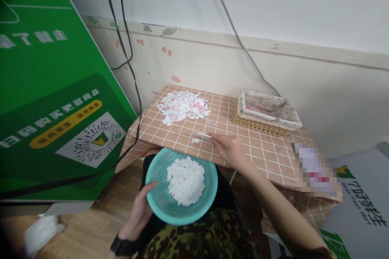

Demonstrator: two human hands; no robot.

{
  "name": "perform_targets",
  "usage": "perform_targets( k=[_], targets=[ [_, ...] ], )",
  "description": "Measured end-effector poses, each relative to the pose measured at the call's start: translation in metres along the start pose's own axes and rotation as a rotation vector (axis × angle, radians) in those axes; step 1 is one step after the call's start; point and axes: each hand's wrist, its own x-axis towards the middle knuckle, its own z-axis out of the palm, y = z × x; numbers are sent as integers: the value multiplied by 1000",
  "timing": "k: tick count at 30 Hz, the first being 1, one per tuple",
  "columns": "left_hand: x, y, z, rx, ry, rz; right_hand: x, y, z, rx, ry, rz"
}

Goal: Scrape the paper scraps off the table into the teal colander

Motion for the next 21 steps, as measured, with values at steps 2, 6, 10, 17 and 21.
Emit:
perform_targets(
  k=[2,6,10,17,21],
  targets=[
    [-3,1,4,-11,-2,-15,1,-3,0,-14,-46,-9],
    [-6,2,10,-26,-10,-25,-7,-17,2,-29,-178,-117],
    [-5,3,9,-2,-11,-8,-25,-34,4,31,-211,-239],
    [-3,4,4,17,10,22,-13,-40,7,85,-114,-76],
    [-4,7,5,11,15,9,14,-50,23,113,-5,89]
  ],
)
